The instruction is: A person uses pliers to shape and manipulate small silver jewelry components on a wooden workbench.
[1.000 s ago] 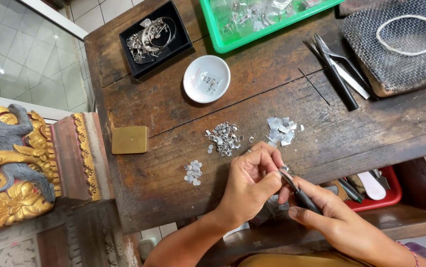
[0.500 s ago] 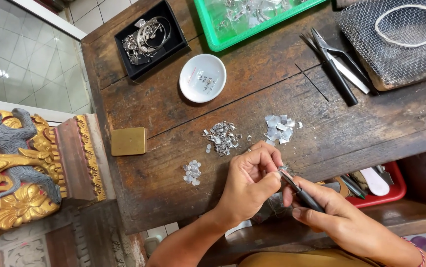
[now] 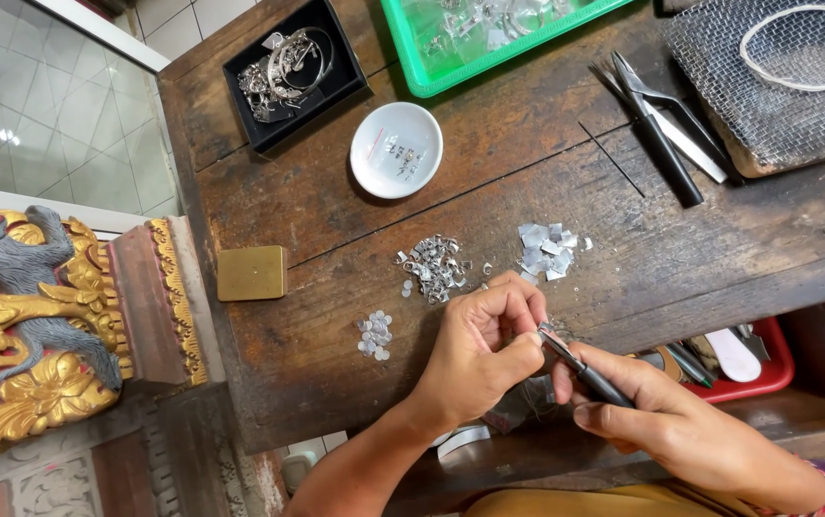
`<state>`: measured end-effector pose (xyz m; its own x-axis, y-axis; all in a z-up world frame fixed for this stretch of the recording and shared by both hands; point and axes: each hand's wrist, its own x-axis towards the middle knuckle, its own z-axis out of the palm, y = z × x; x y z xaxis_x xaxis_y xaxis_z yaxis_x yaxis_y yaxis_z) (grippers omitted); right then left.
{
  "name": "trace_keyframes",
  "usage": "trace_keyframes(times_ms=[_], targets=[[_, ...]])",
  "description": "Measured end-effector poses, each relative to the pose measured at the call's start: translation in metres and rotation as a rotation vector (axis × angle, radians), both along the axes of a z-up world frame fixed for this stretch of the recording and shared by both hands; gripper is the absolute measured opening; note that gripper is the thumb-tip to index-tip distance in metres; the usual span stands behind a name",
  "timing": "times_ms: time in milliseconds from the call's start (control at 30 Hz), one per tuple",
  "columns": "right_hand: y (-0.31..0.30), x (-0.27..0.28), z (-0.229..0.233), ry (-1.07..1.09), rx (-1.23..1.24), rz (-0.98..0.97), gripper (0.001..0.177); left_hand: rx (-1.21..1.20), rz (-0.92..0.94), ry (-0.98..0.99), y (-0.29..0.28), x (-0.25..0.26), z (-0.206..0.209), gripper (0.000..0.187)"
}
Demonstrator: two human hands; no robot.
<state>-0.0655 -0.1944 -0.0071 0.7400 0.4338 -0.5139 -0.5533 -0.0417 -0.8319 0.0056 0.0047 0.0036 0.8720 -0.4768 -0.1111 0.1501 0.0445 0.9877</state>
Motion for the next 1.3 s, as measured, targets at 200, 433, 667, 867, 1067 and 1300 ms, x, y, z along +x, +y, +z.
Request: trace_keyframes(times_ms=[200,433,667,867,1067,1300], targets=[[-0.005,0.001,-0.009,0.045,0.094,0.015,0.010,0.020,-0.029,-0.001,0.003,0.003,-0.001,0.018],[-0.008,0.001,-0.015,0.198,0.089,-0.006,0.011,0.022,-0.023,-0.048,0.003,0.004,-0.001,0.019],[-0.015,-0.001,-0.010,0.042,-0.054,-0.007,0.014,0.060,0.144,-0.314,0.007,0.010,0.019,0.015],[-0.038,-0.003,0.010,-0.584,-0.726,0.047,0.028,-0.124,0.284,-0.133,0.010,0.010,0.010,0.016],[-0.038,0.008,0.001,-0.938,-1.422,0.116,0.026,-0.221,0.365,-0.091,0.007,0.013,0.007,0.011],[-0.032,0.031,0.018,-1.143,-1.232,0.017,0.025,-0.278,0.297,0.063,0.009,0.014,0.004,0.013]])
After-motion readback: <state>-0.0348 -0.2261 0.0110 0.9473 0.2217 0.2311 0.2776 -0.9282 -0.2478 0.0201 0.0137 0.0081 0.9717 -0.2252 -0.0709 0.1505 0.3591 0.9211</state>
